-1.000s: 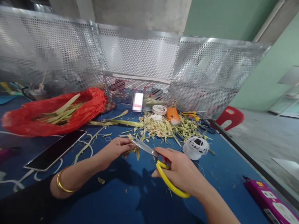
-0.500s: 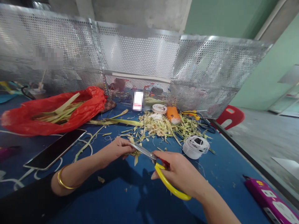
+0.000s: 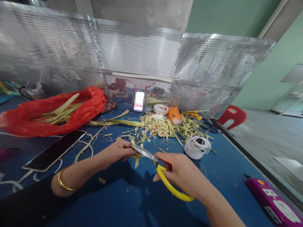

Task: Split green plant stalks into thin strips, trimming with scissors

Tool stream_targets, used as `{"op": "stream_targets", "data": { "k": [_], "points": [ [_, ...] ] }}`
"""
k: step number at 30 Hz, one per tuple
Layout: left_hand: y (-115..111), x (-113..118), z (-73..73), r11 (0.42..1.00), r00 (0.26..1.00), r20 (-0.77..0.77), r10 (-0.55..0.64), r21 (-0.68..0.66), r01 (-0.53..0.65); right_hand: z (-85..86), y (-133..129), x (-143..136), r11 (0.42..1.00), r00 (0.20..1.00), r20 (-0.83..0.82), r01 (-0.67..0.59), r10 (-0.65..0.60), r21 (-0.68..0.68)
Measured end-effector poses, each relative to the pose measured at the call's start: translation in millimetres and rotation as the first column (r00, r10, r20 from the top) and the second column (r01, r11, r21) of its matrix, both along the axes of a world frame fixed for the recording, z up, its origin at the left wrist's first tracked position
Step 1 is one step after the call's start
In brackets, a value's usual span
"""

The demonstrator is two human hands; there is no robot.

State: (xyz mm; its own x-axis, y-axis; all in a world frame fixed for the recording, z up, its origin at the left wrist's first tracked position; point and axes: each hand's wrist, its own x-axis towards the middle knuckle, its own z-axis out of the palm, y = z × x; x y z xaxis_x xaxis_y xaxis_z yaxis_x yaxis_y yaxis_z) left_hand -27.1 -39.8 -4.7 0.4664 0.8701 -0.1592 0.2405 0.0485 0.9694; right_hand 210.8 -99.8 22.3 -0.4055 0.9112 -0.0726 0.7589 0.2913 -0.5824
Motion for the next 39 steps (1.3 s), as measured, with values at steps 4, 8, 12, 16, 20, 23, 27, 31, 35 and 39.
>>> {"op": "stream_targets", "data": {
  "k": [4, 8, 12, 16, 20, 23, 27, 31, 35, 39],
  "points": [
    [-2, 1, 2.7, 1.0, 1.0, -0.007, 0.006, -0.003, -0.006, -1.8, -1, 1, 1.0, 1.0, 0.003, -0.002, 0.002, 0.014],
    [-3, 2, 7.9, 0.999, 0.999, -0.003, 0.04, -0.012, -0.04, -5.6, -1, 3, 1.0, 0.999, -0.042, 0.02, -0.021, -0.018],
    [-1, 2, 6.5, 0.996, 0.994, 0.072, 0.078, -0.039, -0.075, -11.2, 7, 7, 0.991, 0.987, -0.096, 0.13, -0.126, 0.037],
    [0, 1, 1.2, 0.984, 0.973, 0.202, 0.107, -0.16, -0.075, -21.5, 17, 11, 0.948, 0.962, 0.035, 0.262, -0.272, 0.18],
    [-1, 1, 0.4, 0.939, 0.931, 0.305, 0.202, -0.329, -0.096, -34.5, 21, 6, 0.907, 0.899, 0.247, 0.277, -0.361, 0.318],
    [-2, 3, 1.9, 0.902, 0.872, 0.392, 0.294, -0.415, -0.118, -43.4, 21, -2, 0.906, 0.865, 0.346, 0.243, -0.363, 0.346],
    [-5, 7, 1.1, 0.857, 0.784, 0.483, 0.389, -0.502, -0.116, -48.5, 20, -7, 0.925, 0.894, 0.376, 0.095, -0.242, 0.369],
    [-8, 10, -2.8, 0.863, 0.755, 0.525, 0.394, -0.494, -0.107, -45.1, 19, -8, 0.9, 0.967, 0.172, 0.098, -0.187, 0.425],
    [-14, 16, -3.9, 0.874, 0.73, 0.554, 0.4, -0.471, -0.122, -44.6, 17, -25, 0.954, 0.939, -0.308, 0.221, -0.153, 0.201],
    [-21, 25, -1.2, 0.879, 0.717, 0.565, 0.409, -0.454, -0.143, -43.8, 18, -57, 0.97, 0.686, -0.687, 0.201, -0.24, -0.138]
  ]
}}
